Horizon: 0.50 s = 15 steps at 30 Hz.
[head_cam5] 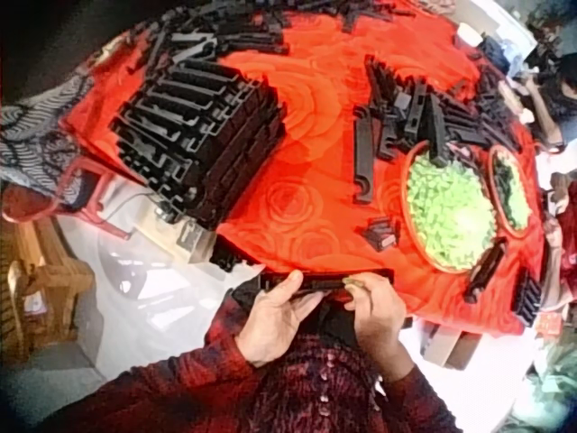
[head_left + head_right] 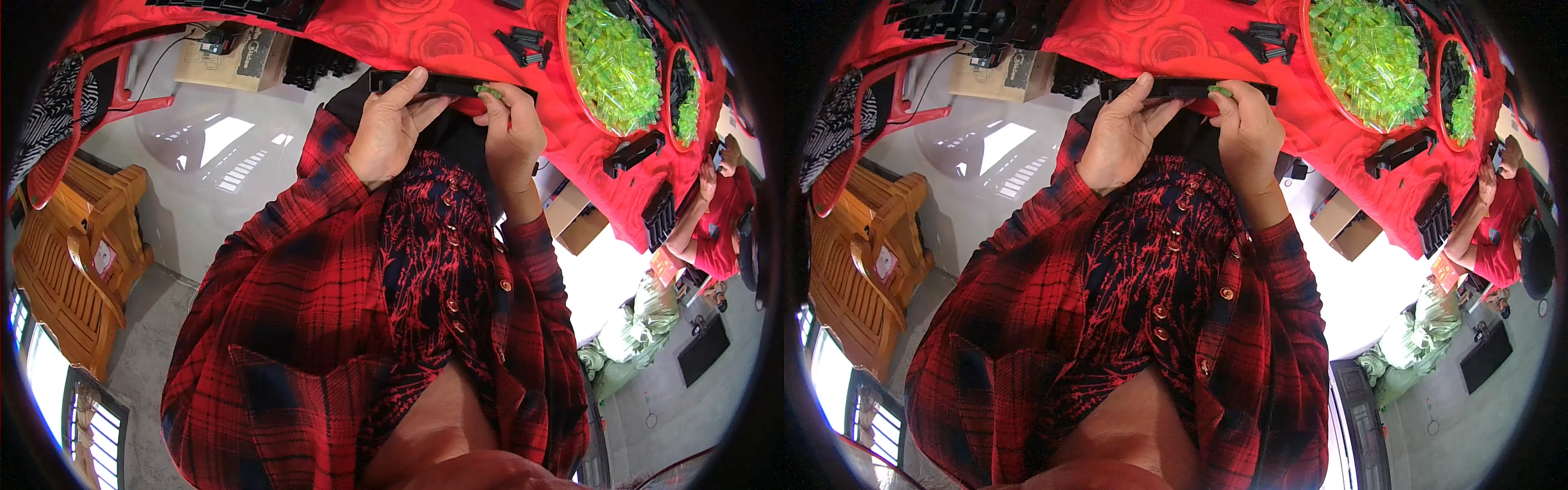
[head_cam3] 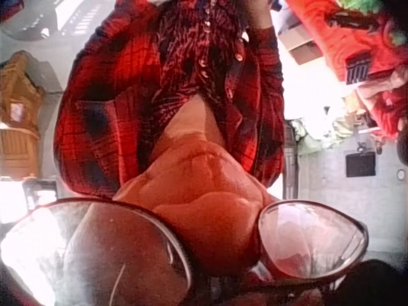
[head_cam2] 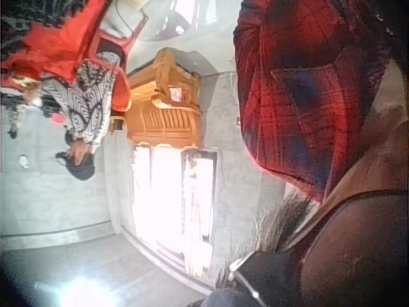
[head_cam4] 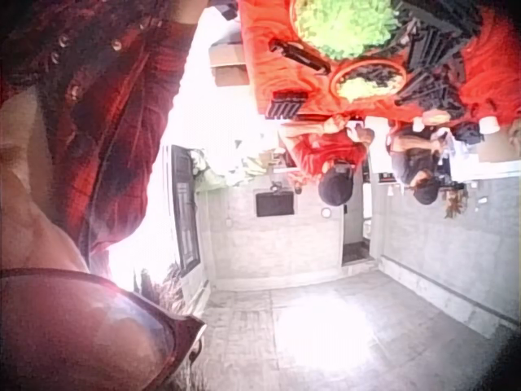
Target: The person assembles plastic toy components by taking black plastic frame parts, inserting green plastic pieces and black fittings into them, and pressing the pieces together by hand.
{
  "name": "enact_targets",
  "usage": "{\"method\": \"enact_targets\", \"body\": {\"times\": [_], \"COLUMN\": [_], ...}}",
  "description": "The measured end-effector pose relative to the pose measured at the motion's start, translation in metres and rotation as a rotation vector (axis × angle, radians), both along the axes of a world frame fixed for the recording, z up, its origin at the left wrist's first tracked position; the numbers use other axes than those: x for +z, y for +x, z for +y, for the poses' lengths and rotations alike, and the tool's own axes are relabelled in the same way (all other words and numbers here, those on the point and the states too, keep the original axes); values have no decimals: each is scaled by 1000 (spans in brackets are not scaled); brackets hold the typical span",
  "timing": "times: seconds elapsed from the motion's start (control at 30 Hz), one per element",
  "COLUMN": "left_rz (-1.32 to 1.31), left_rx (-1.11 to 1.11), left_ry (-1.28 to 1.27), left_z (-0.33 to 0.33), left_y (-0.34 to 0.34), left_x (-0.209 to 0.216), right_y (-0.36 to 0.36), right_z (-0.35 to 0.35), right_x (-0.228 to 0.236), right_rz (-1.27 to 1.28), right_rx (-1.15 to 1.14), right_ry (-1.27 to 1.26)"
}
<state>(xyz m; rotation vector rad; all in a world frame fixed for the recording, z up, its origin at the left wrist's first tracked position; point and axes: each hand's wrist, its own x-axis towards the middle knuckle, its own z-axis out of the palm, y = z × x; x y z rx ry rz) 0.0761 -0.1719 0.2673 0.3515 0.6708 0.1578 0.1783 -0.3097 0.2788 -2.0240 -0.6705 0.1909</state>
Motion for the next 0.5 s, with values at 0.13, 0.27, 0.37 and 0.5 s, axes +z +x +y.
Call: {"method": "enact_targets", "body": {"times": [0.13,0.27,0.37,0.5], "left_rz": [15,28,35,12], "left_rx": [7,58,37,1], "left_ry": [7,-23,-2,-9], "left_z": [-2,-2,0,2], "left_y": [0,1,-3,2], "left_x": [3,0,-5,-2], "right_y": [2,1,-3,-3], "right_z": [0,1,4,-4], "right_x": [3,5,6,8], "right_rz": [-44,13,139,273], "right_rx": [33,11,-32,-168], "right_ry": [-43,-40,46,239]}}
